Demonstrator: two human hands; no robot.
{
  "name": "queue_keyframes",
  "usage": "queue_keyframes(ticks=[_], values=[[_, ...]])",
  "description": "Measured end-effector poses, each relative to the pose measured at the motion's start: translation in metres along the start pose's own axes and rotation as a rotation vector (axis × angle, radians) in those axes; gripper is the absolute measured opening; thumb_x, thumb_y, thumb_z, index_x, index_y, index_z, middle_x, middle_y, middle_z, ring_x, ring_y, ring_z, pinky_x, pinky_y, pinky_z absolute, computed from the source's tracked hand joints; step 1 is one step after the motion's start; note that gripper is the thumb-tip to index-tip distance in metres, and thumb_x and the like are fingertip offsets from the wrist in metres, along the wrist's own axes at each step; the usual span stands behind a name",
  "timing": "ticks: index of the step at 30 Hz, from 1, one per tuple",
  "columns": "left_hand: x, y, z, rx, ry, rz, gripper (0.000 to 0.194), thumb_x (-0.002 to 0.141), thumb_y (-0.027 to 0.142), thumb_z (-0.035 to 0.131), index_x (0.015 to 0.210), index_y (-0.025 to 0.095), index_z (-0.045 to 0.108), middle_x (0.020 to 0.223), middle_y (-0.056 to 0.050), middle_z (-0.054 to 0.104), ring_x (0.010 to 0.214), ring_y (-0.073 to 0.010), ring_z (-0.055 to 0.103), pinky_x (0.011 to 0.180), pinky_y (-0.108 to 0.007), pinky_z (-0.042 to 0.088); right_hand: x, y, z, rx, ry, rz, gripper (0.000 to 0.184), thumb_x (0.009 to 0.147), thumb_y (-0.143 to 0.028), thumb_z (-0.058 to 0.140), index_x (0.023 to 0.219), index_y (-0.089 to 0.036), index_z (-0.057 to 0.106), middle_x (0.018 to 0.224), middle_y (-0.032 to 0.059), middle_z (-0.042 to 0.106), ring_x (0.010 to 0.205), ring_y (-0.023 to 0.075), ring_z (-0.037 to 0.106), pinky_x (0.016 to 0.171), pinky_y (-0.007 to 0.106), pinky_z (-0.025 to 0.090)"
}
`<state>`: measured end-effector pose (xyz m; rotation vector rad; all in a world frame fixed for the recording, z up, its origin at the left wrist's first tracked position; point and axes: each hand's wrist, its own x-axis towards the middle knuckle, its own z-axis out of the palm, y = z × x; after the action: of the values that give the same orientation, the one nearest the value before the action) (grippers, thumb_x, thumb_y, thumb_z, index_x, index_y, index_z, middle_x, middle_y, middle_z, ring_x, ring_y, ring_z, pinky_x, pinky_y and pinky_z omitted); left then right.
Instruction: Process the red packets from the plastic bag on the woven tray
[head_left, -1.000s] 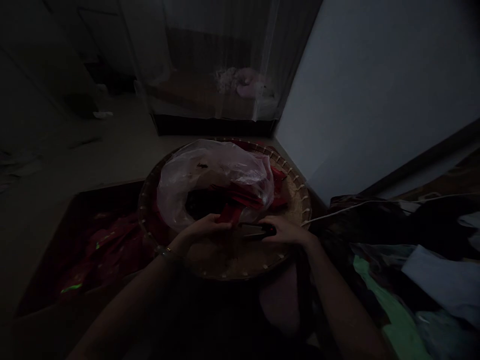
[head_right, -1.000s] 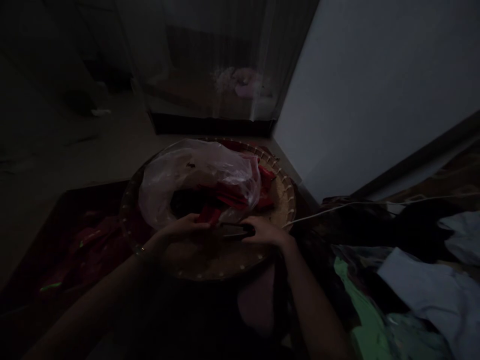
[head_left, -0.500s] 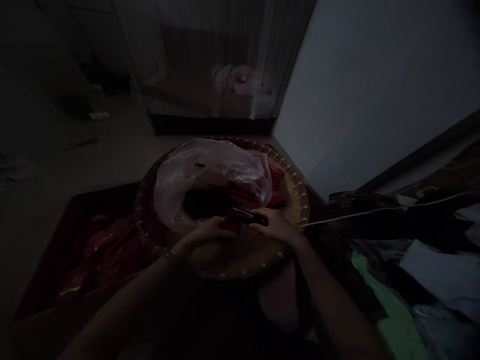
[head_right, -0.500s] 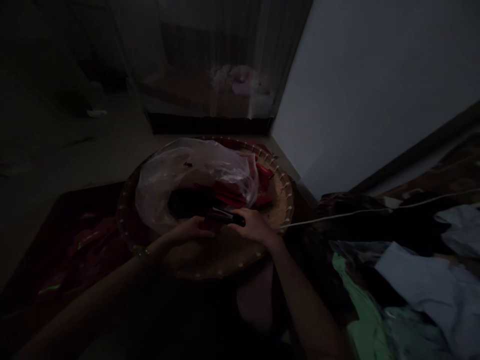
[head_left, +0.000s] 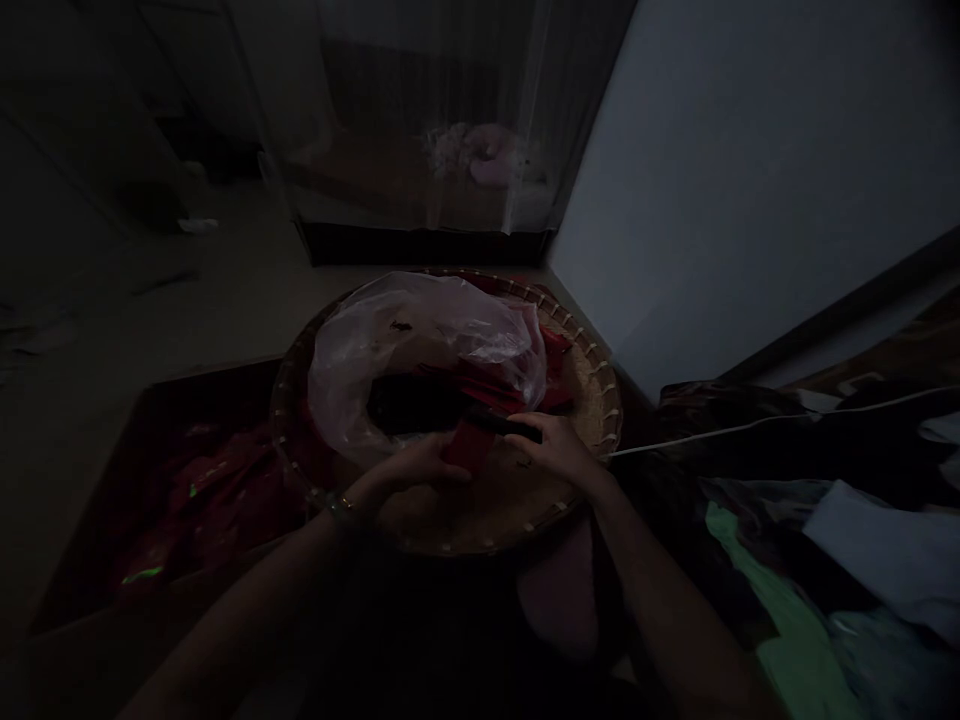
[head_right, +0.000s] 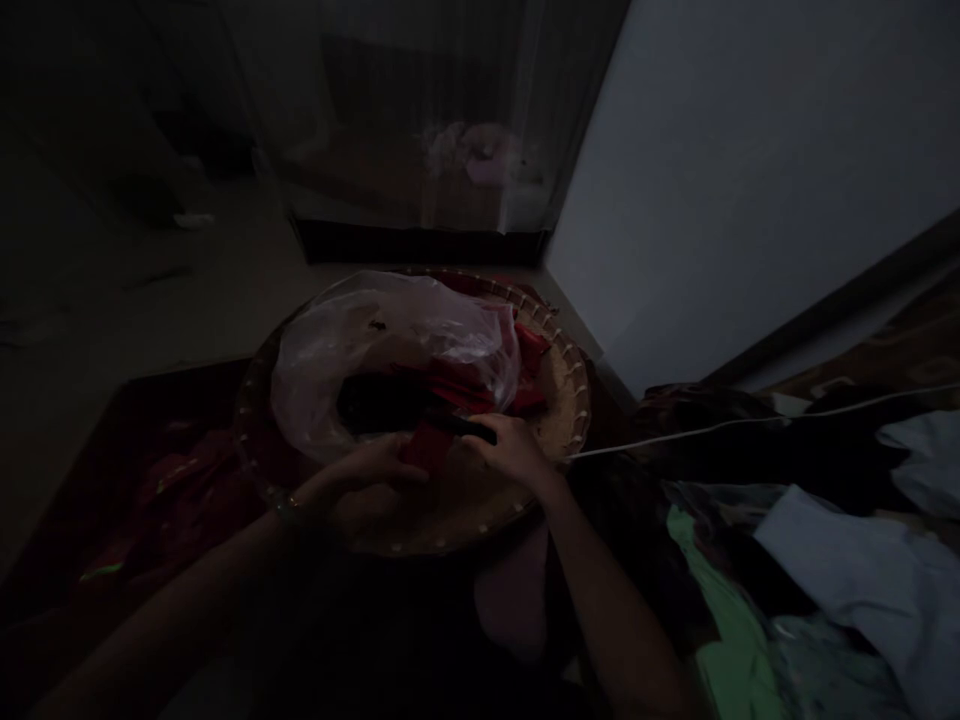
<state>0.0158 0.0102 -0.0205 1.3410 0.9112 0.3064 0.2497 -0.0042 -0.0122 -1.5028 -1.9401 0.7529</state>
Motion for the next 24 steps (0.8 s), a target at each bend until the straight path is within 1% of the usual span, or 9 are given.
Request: queue_keyframes(ticks=[4,7,9,12,14,16,19,24], values=[[0.002,-0.005,-0.002,0.044,-0.003,-0.049,0.04,0.06,0.029,0.073,0.093,0.01,0.062,0.068,0.001,0.06,0.059,-0.0111,0.053,0.052,-0.019,0.04,0.0,0.002,-0.009,0.078,-0.033,0.082,0.035,0.076,-0.037,0.063,0.106,-0.019,0.065,0.101,0.0045,0.069,0.093,0.0212,0.064,0.084,0.034,0.049],[0.004,-0.007,-0.004,0.046,0.001,-0.044,0.043,0.06,0.03,0.074,0.097,0.01,0.062,0.072,-0.001,0.062,0.063,-0.0128,0.055,0.054,-0.02,0.042,0.0,0.003,-0.013,0.088,-0.039,0.123,0.043,0.072,-0.039,0.067,0.108,-0.018,0.064,0.102,0.0056,0.069,0.092,0.0217,0.064,0.083,0.035,0.05],[0.004,-0.008,-0.004,0.048,-0.003,-0.026,0.046,0.061,0.03,0.073,0.101,0.011,0.061,0.078,-0.003,0.064,0.067,-0.0141,0.057,0.057,-0.021,0.044,-0.001,0.001,-0.01,0.064,-0.034,0.128,0.045,0.069,-0.039,0.07,0.109,-0.018,0.064,0.103,0.0065,0.069,0.094,0.0228,0.064,0.084,0.036,0.05],[0.006,-0.01,-0.003,0.077,-0.009,-0.006,0.047,0.061,0.029,0.074,0.103,0.011,0.061,0.083,-0.004,0.065,0.07,-0.0152,0.058,0.06,-0.023,0.045,-0.001,-0.003,0.001,0.062,-0.031,0.069,0.039,0.071,-0.035,0.068,0.107,-0.021,0.065,0.104,0.0053,0.069,0.096,0.0225,0.063,0.087,0.036,0.049],[0.007,-0.011,-0.003,0.094,-0.003,0.007,0.046,0.059,0.03,0.074,0.099,0.011,0.062,0.08,-0.004,0.065,0.07,-0.0154,0.058,0.06,-0.023,0.046,-0.001,-0.006,0.008,0.074,-0.012,0.033,0.033,0.074,-0.032,0.066,0.105,-0.021,0.066,0.103,0.0044,0.07,0.095,0.0214,0.064,0.087,0.035,0.049],[0.007,-0.013,-0.003,0.107,0.007,0.023,0.044,0.059,0.03,0.075,0.096,0.01,0.063,0.077,-0.004,0.065,0.069,-0.0155,0.058,0.06,-0.023,0.045,0.0,-0.007,0.012,0.066,0.02,0.026,0.03,0.075,-0.031,0.065,0.103,-0.022,0.067,0.101,0.0042,0.07,0.094,0.0211,0.065,0.086,0.035,0.05],[0.008,-0.014,-0.003,0.117,-0.008,0.027,0.042,0.059,0.03,0.074,0.095,0.01,0.064,0.075,-0.004,0.065,0.067,-0.0152,0.058,0.06,-0.022,0.045,0.0,-0.007,0.013,0.04,0.047,0.035,0.029,0.075,-0.031,0.064,0.102,-0.023,0.068,0.101,0.0039,0.07,0.093,0.0217,0.065,0.085,0.035,0.05],[0.005,-0.009,-0.003,0.109,-0.06,-0.043,0.033,0.06,0.03,0.073,0.086,0.01,0.065,0.071,-0.003,0.064,0.063,-0.0141,0.057,0.056,-0.022,0.045,-0.001,-0.003,0.012,0.052,0.034,0.044,0.029,0.075,-0.032,0.064,0.102,-0.024,0.068,0.1,0.0031,0.071,0.092,0.0217,0.065,0.084,0.034,0.051]])
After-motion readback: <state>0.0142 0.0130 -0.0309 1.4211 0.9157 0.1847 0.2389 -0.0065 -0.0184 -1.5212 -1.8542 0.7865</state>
